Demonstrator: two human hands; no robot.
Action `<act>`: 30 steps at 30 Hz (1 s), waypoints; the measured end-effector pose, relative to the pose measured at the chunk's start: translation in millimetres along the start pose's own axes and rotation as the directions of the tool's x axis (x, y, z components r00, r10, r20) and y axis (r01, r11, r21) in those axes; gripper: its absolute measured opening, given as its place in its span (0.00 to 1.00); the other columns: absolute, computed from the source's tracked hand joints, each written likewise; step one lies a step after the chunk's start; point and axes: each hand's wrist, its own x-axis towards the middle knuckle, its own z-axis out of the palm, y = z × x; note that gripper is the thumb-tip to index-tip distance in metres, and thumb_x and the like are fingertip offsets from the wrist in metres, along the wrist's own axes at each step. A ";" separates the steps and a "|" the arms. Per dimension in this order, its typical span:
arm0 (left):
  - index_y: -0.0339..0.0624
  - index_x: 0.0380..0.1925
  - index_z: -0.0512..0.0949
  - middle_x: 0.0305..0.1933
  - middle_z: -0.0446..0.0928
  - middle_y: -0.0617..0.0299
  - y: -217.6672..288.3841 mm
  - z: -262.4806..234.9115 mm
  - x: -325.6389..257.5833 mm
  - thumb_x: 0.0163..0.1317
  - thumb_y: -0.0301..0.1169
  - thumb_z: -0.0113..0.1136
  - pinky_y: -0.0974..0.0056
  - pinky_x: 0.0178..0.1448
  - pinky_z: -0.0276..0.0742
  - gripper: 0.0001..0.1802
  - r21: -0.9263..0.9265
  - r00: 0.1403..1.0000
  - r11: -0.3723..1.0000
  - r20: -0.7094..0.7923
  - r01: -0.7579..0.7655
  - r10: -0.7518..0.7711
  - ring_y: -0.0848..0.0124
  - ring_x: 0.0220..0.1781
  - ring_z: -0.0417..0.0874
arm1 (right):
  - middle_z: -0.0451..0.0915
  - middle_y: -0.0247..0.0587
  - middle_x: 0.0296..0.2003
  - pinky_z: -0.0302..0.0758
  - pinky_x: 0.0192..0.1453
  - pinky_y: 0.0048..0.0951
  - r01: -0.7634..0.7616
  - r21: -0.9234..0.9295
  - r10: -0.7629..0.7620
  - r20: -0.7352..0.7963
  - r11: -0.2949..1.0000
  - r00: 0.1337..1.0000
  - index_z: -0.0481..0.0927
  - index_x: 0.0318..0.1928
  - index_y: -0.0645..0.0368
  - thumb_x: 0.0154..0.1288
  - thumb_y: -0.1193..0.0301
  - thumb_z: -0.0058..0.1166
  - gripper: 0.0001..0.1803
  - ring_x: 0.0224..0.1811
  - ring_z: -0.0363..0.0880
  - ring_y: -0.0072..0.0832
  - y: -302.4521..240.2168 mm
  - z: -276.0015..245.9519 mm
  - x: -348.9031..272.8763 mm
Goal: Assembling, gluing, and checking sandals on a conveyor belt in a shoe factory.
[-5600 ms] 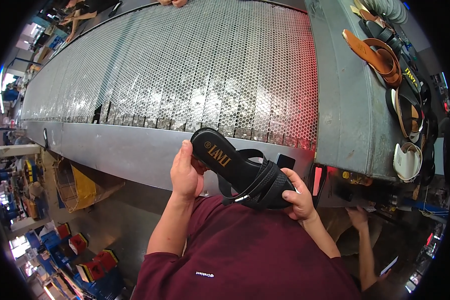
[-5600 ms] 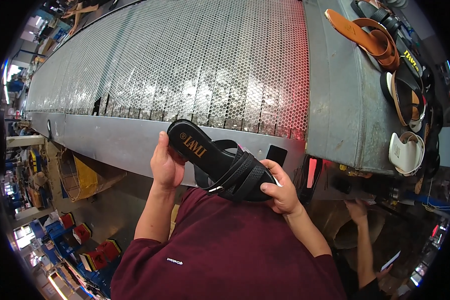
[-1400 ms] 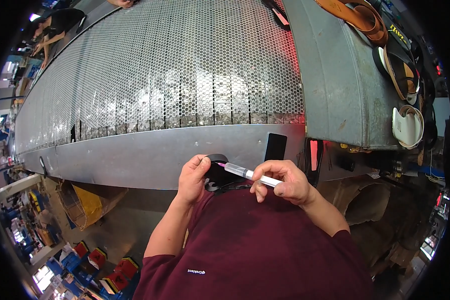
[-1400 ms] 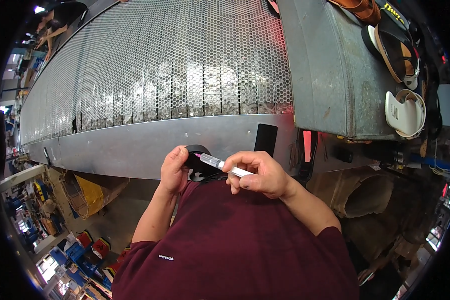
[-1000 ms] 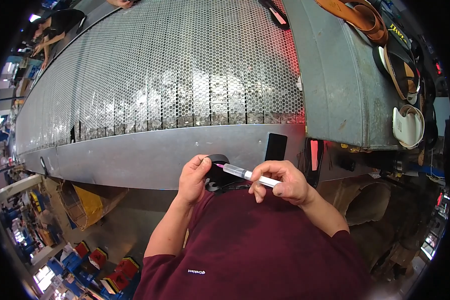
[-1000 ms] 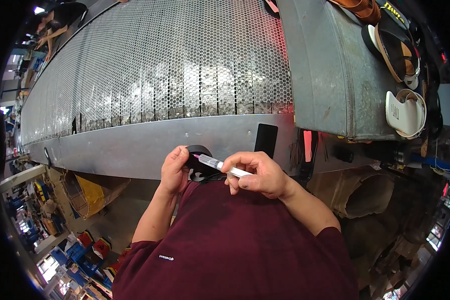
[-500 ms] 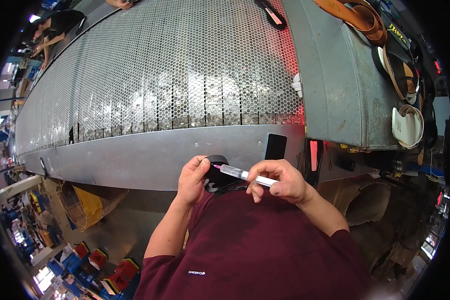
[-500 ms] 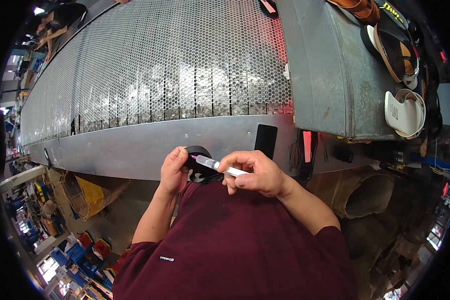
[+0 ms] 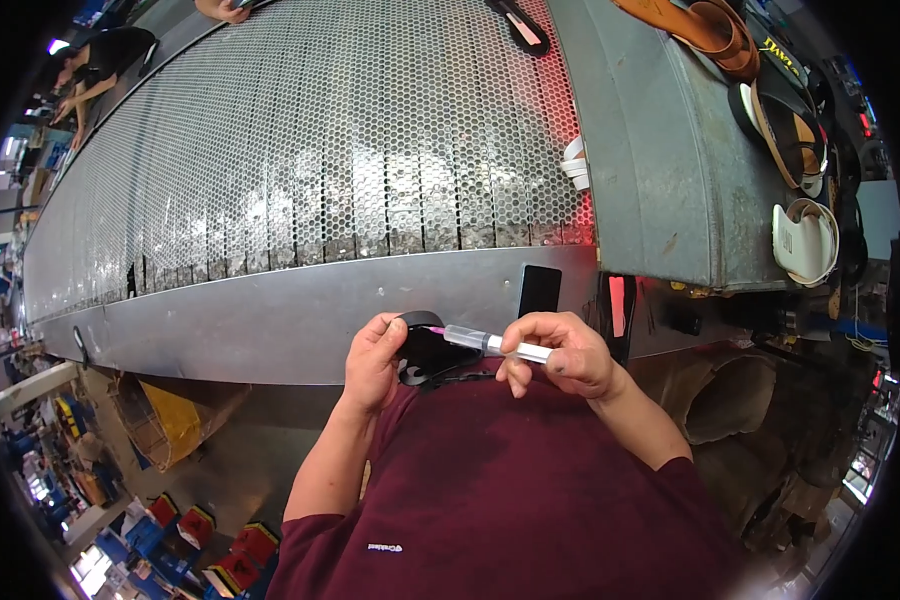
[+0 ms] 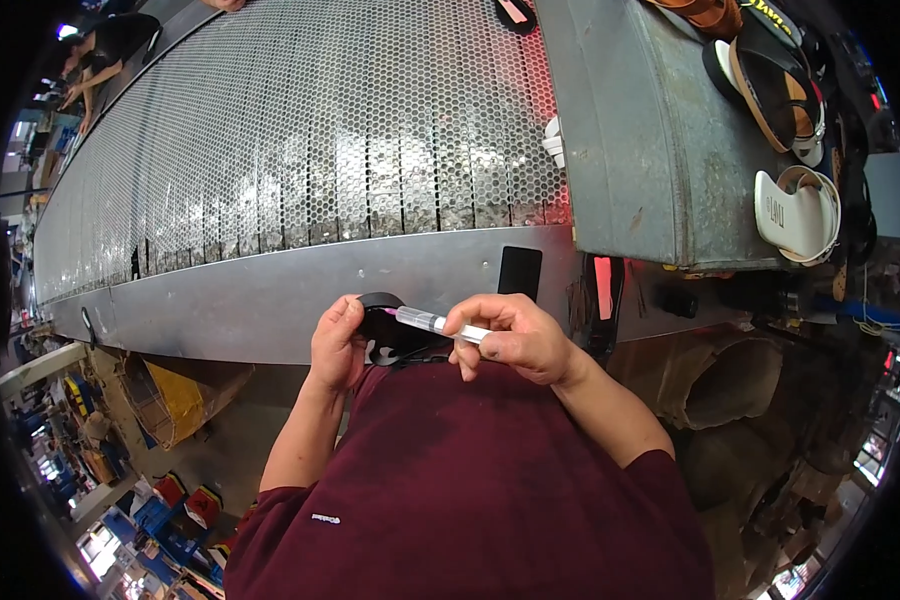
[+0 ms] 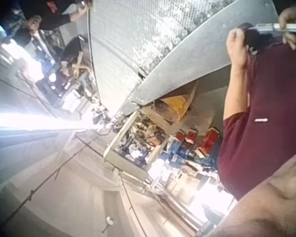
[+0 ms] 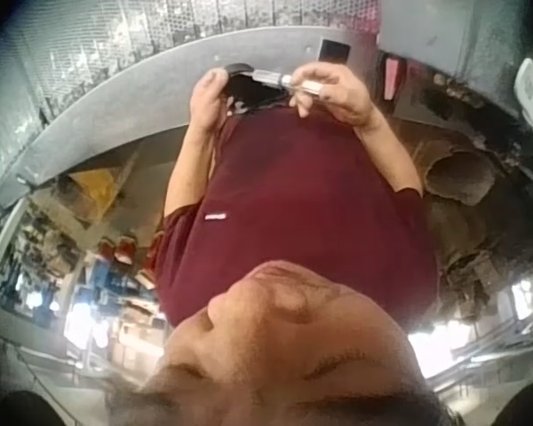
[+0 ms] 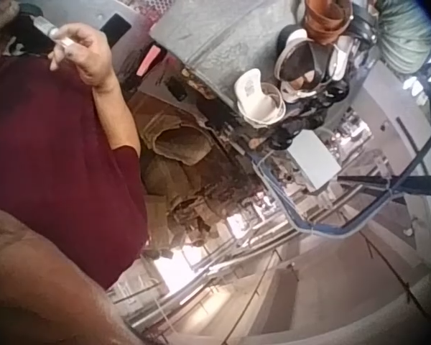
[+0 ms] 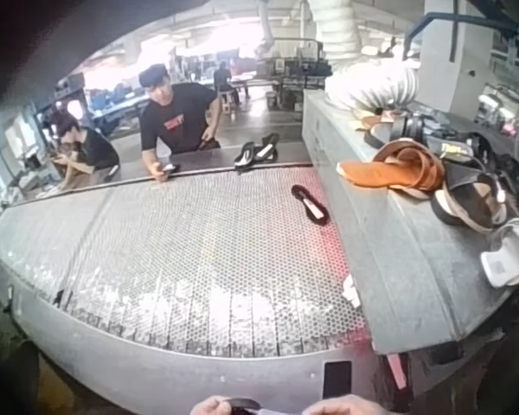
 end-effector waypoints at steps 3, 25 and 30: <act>0.36 0.42 0.74 0.41 0.80 0.58 0.4 5.7 0.8 0.70 0.32 0.51 0.67 0.52 0.75 0.10 -0.028 1.000 0.999 -0.004 0.022 -0.022 0.73 0.42 0.80 | 0.76 0.39 0.28 0.77 0.52 0.38 0.011 0.006 -0.011 -0.008 1.000 1.000 0.74 0.48 0.67 0.57 0.49 0.61 0.33 0.29 0.81 0.29 0.1 -5.1 -4.9; 0.37 0.40 0.74 0.39 0.79 0.60 -13.4 22.2 6.5 0.69 0.32 0.52 0.68 0.50 0.75 0.08 -0.021 0.999 0.999 -0.041 0.030 -0.030 0.74 0.41 0.80 | 0.76 0.39 0.28 0.77 0.52 0.39 0.015 0.023 -0.014 -0.014 1.000 1.000 0.73 0.49 0.68 0.57 0.50 0.61 0.33 0.29 0.80 0.29 -8.0 -20.2 -22.7; 0.38 0.39 0.73 0.40 0.79 0.57 -21.6 19.1 10.3 0.70 0.39 0.49 0.63 0.51 0.74 0.14 0.008 1.000 1.000 -0.018 0.013 -0.013 0.70 0.42 0.80 | 0.77 0.38 0.28 0.75 0.51 0.34 0.042 0.070 -0.042 0.006 0.997 0.999 0.74 0.49 0.66 0.55 0.64 0.55 0.24 0.30 0.80 0.27 -6.3 -23.1 -24.8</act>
